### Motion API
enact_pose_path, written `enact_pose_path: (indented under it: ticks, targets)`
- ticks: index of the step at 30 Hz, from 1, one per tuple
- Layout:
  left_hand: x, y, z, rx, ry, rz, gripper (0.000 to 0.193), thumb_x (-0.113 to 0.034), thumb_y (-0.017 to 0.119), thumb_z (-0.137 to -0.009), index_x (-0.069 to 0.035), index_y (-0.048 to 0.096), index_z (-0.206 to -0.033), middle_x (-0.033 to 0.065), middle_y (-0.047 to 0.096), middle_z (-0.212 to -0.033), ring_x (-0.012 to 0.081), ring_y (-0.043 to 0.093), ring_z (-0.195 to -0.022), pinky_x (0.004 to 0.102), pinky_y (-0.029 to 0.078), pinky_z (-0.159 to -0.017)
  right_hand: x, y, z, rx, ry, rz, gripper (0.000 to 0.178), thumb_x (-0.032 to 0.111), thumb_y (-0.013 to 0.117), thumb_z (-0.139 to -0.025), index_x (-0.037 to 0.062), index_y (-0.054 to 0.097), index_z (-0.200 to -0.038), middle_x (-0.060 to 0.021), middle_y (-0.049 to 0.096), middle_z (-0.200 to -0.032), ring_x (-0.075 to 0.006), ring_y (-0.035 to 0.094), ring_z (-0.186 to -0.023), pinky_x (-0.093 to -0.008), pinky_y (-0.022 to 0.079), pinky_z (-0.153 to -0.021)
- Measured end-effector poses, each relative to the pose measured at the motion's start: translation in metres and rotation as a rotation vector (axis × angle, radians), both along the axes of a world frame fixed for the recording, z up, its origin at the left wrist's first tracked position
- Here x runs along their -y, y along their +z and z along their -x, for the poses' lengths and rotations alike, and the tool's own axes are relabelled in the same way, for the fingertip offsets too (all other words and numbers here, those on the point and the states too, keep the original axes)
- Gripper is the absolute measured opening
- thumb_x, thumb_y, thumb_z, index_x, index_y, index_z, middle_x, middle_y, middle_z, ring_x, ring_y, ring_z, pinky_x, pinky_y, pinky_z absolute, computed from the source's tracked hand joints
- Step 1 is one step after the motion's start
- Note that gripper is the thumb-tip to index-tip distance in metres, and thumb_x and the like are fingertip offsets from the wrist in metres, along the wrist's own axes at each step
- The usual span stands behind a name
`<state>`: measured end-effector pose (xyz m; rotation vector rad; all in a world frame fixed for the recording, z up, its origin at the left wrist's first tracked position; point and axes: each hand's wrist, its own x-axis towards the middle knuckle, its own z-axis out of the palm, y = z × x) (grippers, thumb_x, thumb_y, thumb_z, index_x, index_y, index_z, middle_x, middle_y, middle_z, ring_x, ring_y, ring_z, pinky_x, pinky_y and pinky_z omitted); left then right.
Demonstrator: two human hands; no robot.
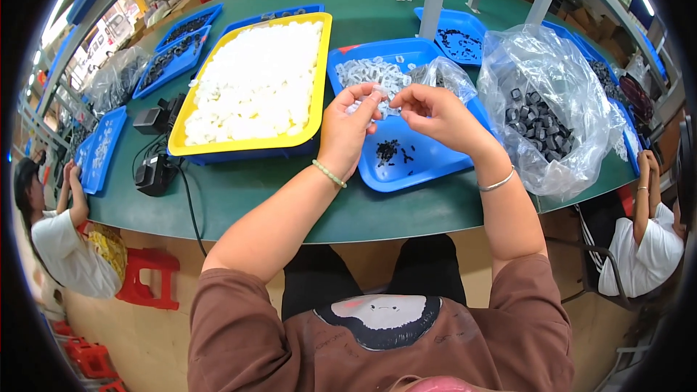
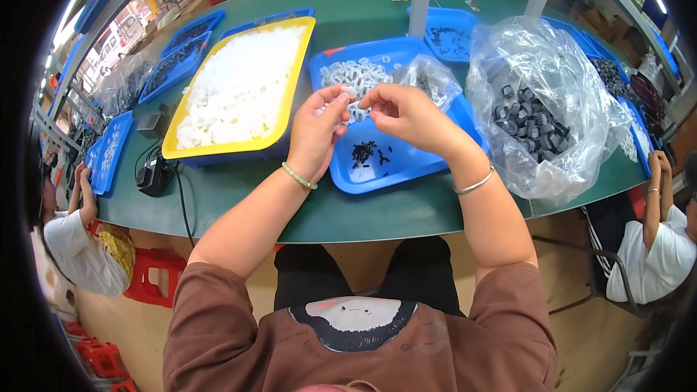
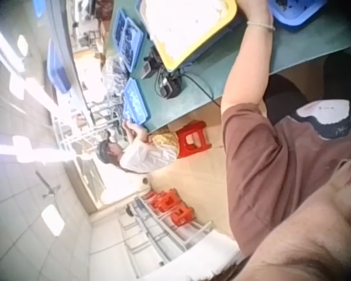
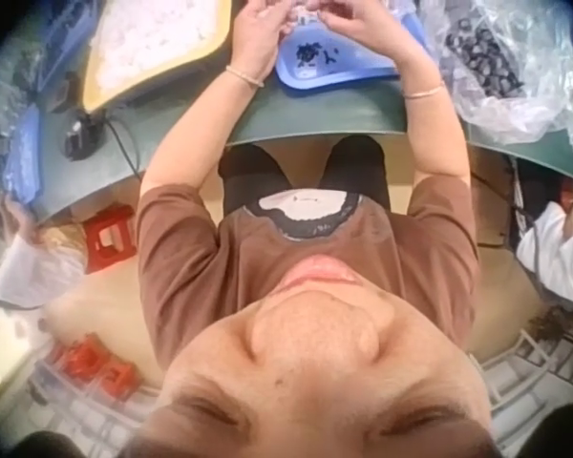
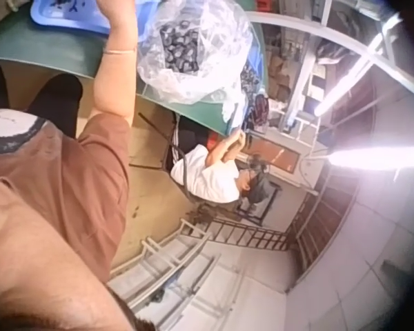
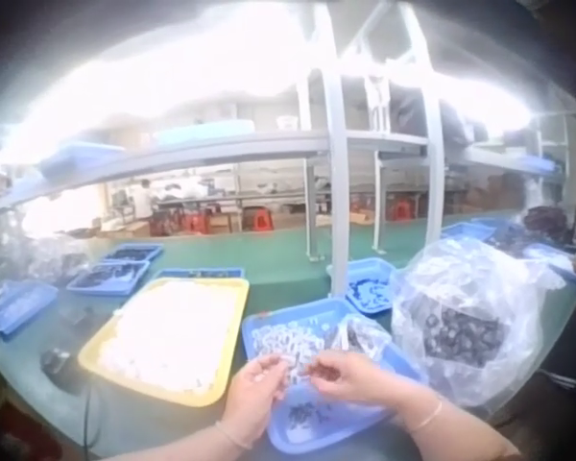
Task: The person takes white plastic components from a tray and attaches small black parts onto them one by one by hand.
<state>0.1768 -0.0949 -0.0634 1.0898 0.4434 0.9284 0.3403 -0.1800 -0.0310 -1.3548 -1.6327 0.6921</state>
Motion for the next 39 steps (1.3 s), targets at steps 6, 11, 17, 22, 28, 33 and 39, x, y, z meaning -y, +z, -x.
enact_pose_path:
  ticks: [6,11,17,22,28,33,39]
  targets:
    - [-0.002,-0.001,0.001,0.003,-0.001,0.008,0.024,-0.017,0.065,-0.089,-0.003,0.059,-0.107,0.0024,0.063,-0.095,0.006,0.053,-0.074,0.0184,0.042,-0.058,-0.005,0.001,0.005,-0.263,0.024,0.028,0.013,0.005,0.058,-0.089,0.0,0.061,-0.101,0.0006,0.059,-0.085,-0.0066,0.054,-0.077,-0.0227,0.047,-0.069]
    - [-0.001,0.003,-0.001,0.001,0.0,-0.005,0.023,-0.016,0.065,-0.089,-0.004,0.059,-0.108,0.0011,0.062,-0.093,0.0052,0.052,-0.074,0.0178,0.041,-0.058,-0.006,0.002,0.005,-0.278,0.043,0.023,0.014,0.006,0.059,-0.089,0.0002,0.06,-0.102,-0.0015,0.061,-0.092,-0.0076,0.057,-0.082,-0.0239,0.049,-0.071]
    - [-0.002,-0.006,-0.003,0.008,-0.005,-0.021,0.021,-0.017,0.065,-0.089,-0.004,0.06,-0.105,0.0011,0.062,-0.089,0.0055,0.053,-0.072,0.0185,0.042,-0.057,-0.005,-0.002,0.009,-0.309,0.054,-0.004,0.009,0.004,0.06,-0.089,0.0003,0.058,-0.097,-0.0018,0.061,-0.089,-0.0084,0.058,-0.081,-0.0234,0.049,-0.071]
    - [0.002,-0.003,-0.002,0.023,-0.021,-0.008,0.021,-0.014,0.064,-0.089,-0.004,0.059,-0.107,0.0006,0.061,-0.089,0.005,0.051,-0.072,0.0175,0.04,-0.057,-0.002,0.001,0.01,-0.3,-0.043,-0.069,0.011,0.004,0.061,-0.088,-0.0019,0.062,-0.098,-0.0033,0.064,-0.087,-0.0098,0.06,-0.08,-0.0235,0.05,-0.072]
    - [-0.004,-0.001,-0.004,-0.018,0.019,-0.045,0.021,-0.017,0.065,-0.089,-0.004,0.06,-0.103,0.0025,0.065,-0.091,0.0059,0.054,-0.072,0.0188,0.043,-0.057,-0.009,-0.001,0.009,-0.316,-0.153,-0.125,0.01,0.003,0.064,-0.085,-0.0013,0.067,-0.094,-0.0031,0.066,-0.087,-0.0084,0.06,-0.079,-0.0223,0.048,-0.072]
    - [0.001,-0.003,-0.005,-0.022,0.034,-0.074,0.021,-0.017,0.066,-0.088,-0.004,0.061,-0.104,0.0023,0.062,-0.083,0.0056,0.053,-0.069,0.0185,0.043,-0.055,-0.01,-0.006,0.02,-0.115,-0.207,-0.304,0.013,0.001,0.065,-0.085,-0.0005,0.065,-0.098,-0.0025,0.063,-0.087,-0.0077,0.059,-0.08,-0.0204,0.048,-0.071]
    - [0.004,-0.002,-0.004,-0.066,0.028,-0.09,0.02,-0.017,0.065,-0.088,-0.004,0.065,-0.104,0.0018,0.061,-0.078,0.0054,0.053,-0.065,0.0181,0.042,-0.054,-0.014,-0.013,0.022,-0.156,-0.311,-0.307,0.015,0.003,0.066,-0.084,-0.0009,0.06,-0.097,-0.0056,0.064,-0.082,-0.0122,0.062,-0.077,-0.0257,0.051,-0.071]
